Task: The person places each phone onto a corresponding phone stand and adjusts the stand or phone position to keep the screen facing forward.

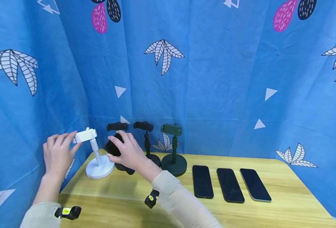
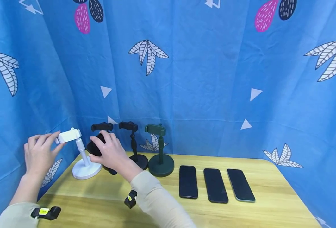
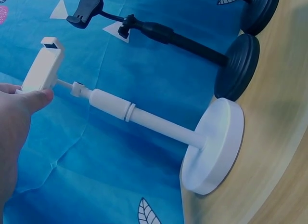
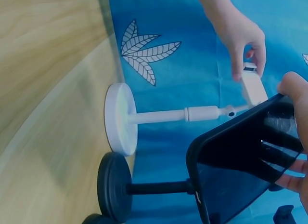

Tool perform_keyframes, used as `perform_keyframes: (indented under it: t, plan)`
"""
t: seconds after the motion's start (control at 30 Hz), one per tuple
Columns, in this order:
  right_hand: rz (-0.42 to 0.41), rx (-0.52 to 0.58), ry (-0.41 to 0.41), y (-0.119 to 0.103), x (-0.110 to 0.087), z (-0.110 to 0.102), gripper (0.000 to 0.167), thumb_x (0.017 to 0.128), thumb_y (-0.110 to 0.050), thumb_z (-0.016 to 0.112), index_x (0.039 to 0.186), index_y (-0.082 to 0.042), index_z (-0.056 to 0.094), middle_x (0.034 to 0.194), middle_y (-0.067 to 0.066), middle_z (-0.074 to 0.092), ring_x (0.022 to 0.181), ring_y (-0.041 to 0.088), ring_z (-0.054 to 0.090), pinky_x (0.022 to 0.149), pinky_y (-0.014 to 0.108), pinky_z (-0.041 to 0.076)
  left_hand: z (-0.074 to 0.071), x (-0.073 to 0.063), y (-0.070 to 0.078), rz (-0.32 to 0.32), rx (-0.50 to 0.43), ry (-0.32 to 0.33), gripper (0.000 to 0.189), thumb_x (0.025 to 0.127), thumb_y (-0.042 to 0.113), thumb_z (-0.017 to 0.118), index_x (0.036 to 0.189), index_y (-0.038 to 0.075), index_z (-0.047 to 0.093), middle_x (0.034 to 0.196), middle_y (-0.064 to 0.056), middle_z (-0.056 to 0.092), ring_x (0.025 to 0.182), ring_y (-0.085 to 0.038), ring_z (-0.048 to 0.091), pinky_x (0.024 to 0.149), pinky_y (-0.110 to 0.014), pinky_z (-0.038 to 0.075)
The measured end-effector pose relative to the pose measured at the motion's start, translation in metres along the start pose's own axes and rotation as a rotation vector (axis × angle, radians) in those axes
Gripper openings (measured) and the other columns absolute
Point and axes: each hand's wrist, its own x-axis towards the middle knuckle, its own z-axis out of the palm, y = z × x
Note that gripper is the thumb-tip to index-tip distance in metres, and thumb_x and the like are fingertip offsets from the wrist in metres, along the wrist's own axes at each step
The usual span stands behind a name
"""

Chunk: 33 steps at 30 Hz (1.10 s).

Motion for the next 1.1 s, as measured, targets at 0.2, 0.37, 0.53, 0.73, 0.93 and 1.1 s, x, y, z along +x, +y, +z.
perform_keyframes:
  t: [0.2, 0.37, 0.53, 0.73, 0.93, 1.1]
  plan:
    - [0.005, 0.007, 0.013, -0.001, 0.005, 0.003, 0.055, 0.085, -0.044, 0.070, 0.132, -0.019, 0.058, 0.137, 0.013, 0.053, 0.115, 0.025, 0.057, 0.092, 0.034, 0.053, 0.000, 0.000, -0.001, -0.008, 0.004, -0.011, 0.054, 0.075, 0.015, 0.083, 0.125, 0.006, 0.063, 0.117, -0.023, 0.063, 0.110, -0.042, 0.044, 0.086, -0.056, 0.035]
    - [-0.030, 0.016, 0.040, -0.002, 0.014, 0.005, 0.054, 0.085, -0.042, 0.070, 0.131, -0.017, 0.059, 0.135, 0.016, 0.054, 0.114, 0.026, 0.057, 0.092, 0.035, 0.052, -0.003, 0.000, -0.003, -0.016, 0.010, -0.009, 0.053, 0.074, 0.013, 0.083, 0.123, 0.006, 0.064, 0.116, -0.024, 0.064, 0.109, -0.042, 0.045, 0.085, -0.056, 0.035]
    - [-0.028, 0.000, 0.056, -0.001, 0.023, 0.005, 0.054, 0.085, -0.044, 0.070, 0.131, -0.017, 0.059, 0.134, 0.015, 0.055, 0.115, 0.025, 0.057, 0.094, 0.034, 0.052, -0.001, 0.000, -0.002, -0.010, -0.010, 0.000, 0.052, 0.074, 0.013, 0.084, 0.122, 0.004, 0.064, 0.114, -0.024, 0.064, 0.107, -0.043, 0.046, 0.084, -0.056, 0.036]
    - [-0.047, -0.001, 0.102, -0.002, 0.032, 0.005, 0.053, 0.084, -0.044, 0.071, 0.128, -0.015, 0.061, 0.130, 0.015, 0.057, 0.114, 0.026, 0.058, 0.095, 0.035, 0.051, 0.001, 0.002, 0.000, -0.010, -0.022, 0.005, 0.053, 0.073, 0.013, 0.084, 0.121, 0.004, 0.065, 0.114, -0.024, 0.065, 0.106, -0.043, 0.046, 0.084, -0.056, 0.036]
    - [-0.049, 0.001, 0.119, -0.005, 0.038, 0.011, 0.051, 0.085, -0.043, 0.070, 0.128, -0.016, 0.061, 0.130, 0.014, 0.057, 0.109, 0.025, 0.059, 0.090, 0.032, 0.053, 0.002, 0.002, -0.001, 0.000, -0.019, 0.023, 0.052, 0.072, 0.014, 0.085, 0.119, 0.003, 0.066, 0.112, -0.024, 0.065, 0.104, -0.043, 0.046, 0.082, -0.055, 0.036]
    - [-0.045, 0.011, 0.141, -0.007, 0.040, 0.015, 0.052, 0.084, -0.043, 0.071, 0.127, -0.016, 0.062, 0.129, 0.015, 0.058, 0.106, 0.024, 0.059, 0.087, 0.032, 0.054, 0.001, 0.001, -0.002, 0.006, -0.030, 0.030, 0.052, 0.072, 0.014, 0.085, 0.119, 0.004, 0.066, 0.111, -0.023, 0.066, 0.103, -0.043, 0.047, 0.081, -0.055, 0.037]
